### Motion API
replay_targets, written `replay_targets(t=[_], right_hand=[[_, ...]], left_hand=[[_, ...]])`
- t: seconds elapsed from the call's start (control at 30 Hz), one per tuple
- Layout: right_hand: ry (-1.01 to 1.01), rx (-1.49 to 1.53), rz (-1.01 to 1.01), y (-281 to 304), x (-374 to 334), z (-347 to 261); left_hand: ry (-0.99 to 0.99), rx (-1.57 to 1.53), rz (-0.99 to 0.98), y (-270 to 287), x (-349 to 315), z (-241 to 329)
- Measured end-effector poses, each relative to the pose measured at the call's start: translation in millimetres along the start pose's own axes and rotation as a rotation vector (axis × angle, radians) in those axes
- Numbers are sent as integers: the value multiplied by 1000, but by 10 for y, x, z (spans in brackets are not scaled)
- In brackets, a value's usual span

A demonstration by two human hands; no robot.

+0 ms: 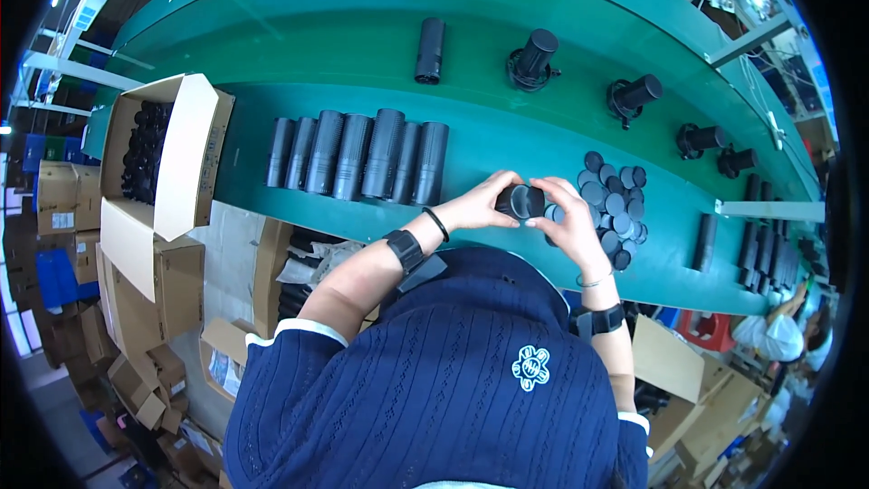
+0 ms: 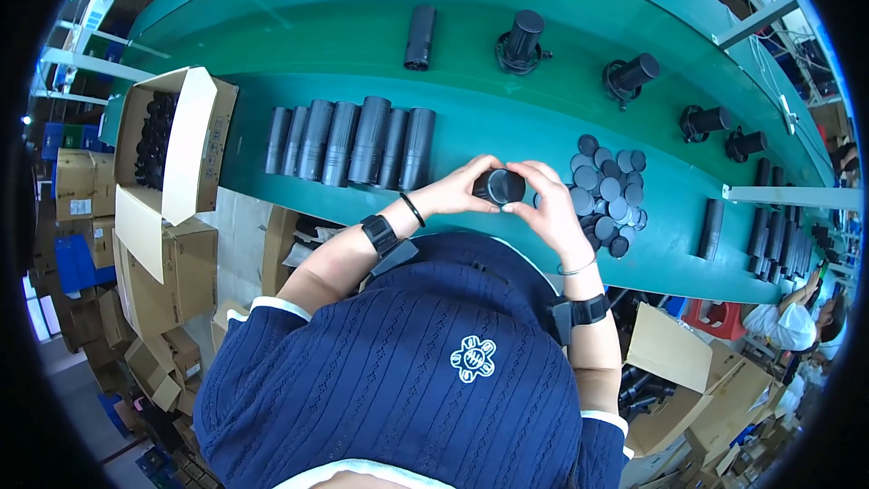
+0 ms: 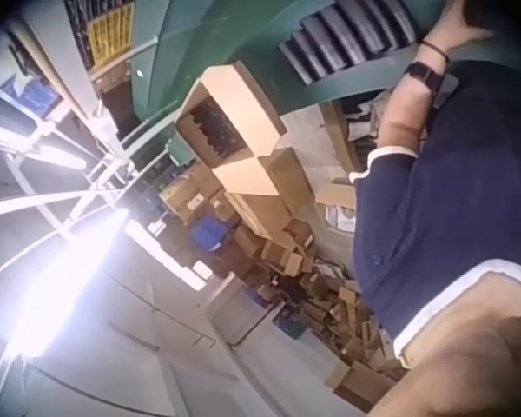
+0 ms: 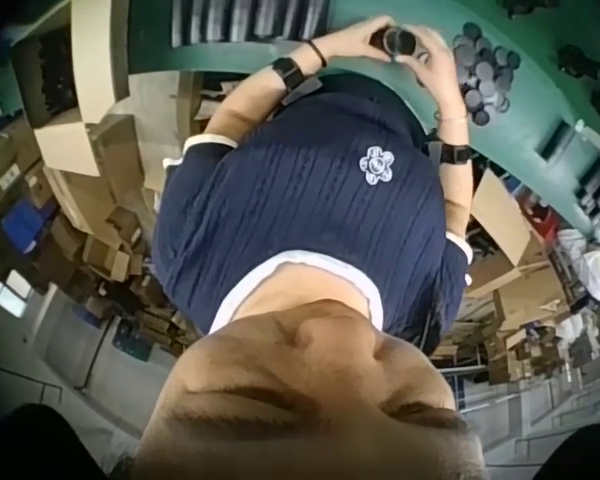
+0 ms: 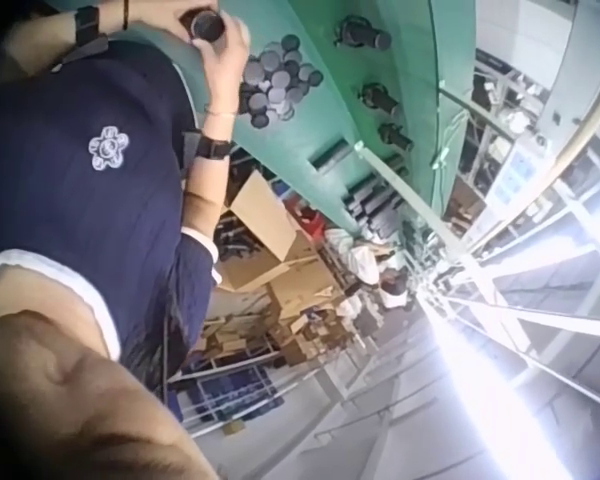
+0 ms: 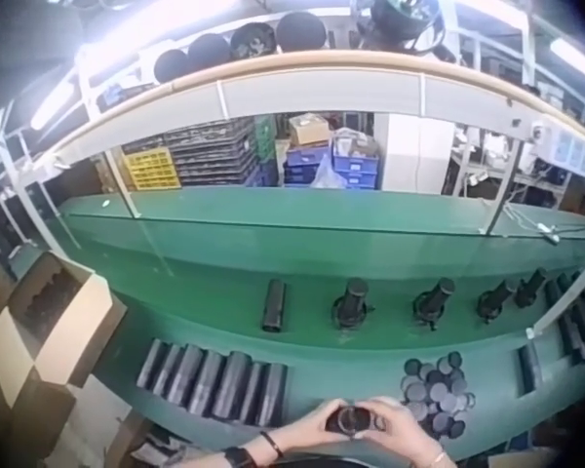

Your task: The person assembles components by picking up a cylinder and a cap, fitting the cap onto the cylinder, and pressing them together. After repeating this process, the person places the assembled units into a cardboard box.

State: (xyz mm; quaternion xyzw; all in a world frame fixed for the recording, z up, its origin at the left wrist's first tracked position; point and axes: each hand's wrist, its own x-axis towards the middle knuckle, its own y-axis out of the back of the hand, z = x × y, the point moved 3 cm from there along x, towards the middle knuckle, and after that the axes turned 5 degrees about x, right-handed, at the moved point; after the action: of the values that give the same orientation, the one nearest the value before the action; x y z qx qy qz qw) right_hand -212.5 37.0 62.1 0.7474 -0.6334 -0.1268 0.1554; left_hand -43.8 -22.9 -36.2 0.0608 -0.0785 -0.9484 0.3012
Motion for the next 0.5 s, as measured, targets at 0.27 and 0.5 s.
replay_targets(t=[0.27,0.5], right_hand=[[-71,-126,9,-171,-7,22],[-20,-186,44,-204,-70,116]], left_hand=[[-37,146,4,-103,-7,-8],[-30,138,-27,-95,-51,-5]])
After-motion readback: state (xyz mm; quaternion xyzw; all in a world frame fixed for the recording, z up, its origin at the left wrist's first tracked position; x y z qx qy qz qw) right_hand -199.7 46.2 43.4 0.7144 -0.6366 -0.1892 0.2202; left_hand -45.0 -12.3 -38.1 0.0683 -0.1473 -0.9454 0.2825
